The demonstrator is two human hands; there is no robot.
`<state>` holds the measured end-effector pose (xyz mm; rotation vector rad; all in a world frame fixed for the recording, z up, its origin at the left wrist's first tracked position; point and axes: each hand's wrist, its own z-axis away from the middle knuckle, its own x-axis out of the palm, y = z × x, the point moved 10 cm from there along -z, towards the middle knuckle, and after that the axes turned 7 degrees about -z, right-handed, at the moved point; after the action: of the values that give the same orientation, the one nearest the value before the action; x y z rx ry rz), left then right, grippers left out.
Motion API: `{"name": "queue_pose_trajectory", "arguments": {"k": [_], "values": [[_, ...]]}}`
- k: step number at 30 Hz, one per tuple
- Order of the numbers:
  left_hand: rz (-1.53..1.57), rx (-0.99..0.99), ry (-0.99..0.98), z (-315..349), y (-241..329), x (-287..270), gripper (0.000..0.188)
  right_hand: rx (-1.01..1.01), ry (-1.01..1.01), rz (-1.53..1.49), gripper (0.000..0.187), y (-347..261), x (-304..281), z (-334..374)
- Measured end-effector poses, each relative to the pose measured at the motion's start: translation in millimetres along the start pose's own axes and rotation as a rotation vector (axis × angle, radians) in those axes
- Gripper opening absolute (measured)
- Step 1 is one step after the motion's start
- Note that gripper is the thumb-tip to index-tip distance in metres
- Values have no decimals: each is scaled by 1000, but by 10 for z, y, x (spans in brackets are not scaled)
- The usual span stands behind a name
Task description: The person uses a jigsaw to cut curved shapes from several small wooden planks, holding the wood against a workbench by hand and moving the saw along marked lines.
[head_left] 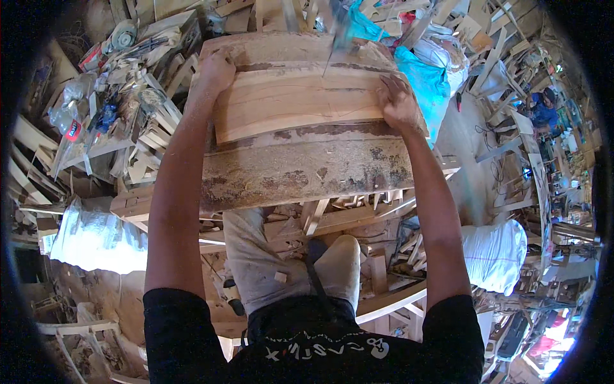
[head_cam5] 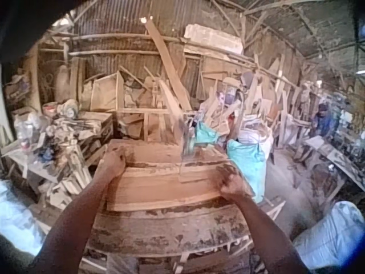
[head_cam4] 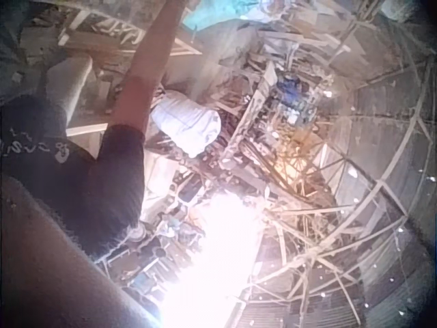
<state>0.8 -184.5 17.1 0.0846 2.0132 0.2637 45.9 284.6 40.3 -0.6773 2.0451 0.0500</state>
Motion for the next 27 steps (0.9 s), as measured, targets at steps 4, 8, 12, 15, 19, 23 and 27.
{"name": "queue_pose_trajectory", "arguments": {"k": [4,8,12,15,19,23,27], "values": [[20,11,85,5,31,-49,37,-29,18,19,45,65,11,5],[0,-56,4,-3,37,-25,42,-20,21,16,45,49,27,13],[7,-41,3,14,97,-59,42,3,6,32,45,92,11,-2],[-48,45,144,22,44,-146,40,-6,17,1,45,7,23,-40],[-3,-4,47,-65,64,32,38,-17,10,43,44,85,4,-36],[100,11,110,-120,-151,25,37,-102,3,82,43,-66,60,-108],[89,24,75,-179,-119,154,40,-37,66,33,42,92,51,-78]]}}
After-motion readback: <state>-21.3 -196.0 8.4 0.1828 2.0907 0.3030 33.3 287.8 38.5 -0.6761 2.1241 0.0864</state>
